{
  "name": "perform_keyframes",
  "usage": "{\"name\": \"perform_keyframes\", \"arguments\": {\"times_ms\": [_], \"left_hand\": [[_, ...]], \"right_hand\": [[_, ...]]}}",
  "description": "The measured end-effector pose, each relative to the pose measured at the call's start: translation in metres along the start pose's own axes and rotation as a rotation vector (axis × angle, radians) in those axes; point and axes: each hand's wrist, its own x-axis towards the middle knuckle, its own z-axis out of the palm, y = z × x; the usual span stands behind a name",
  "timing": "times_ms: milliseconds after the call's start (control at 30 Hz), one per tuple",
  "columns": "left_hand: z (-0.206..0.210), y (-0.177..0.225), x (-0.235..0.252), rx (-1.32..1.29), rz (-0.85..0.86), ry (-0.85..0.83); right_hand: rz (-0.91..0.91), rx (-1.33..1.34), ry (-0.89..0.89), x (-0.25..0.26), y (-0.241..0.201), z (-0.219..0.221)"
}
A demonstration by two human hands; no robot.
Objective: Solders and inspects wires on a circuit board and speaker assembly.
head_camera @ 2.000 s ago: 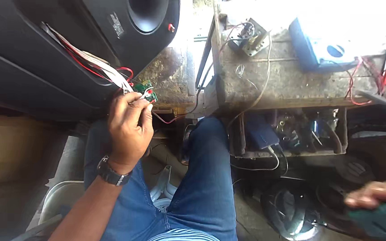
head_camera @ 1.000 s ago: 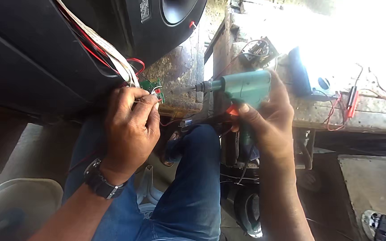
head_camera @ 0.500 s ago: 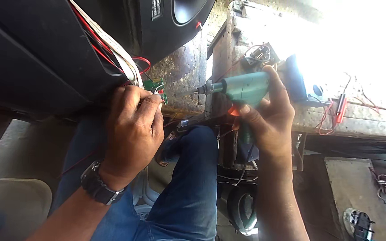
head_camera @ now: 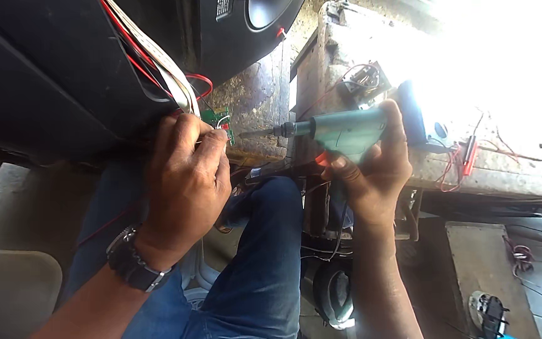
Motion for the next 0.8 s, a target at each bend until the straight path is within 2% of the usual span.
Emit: {"name": "perform_keyframes", "arguments": {"times_ms": [800], "left_hand": [[0.0001,0.0019,0.001,0.031,-0.002,-0.018]], "right_hand": [[0.0,-0.019,-0.006,0.0002,-0.0007,0.0015]]}}
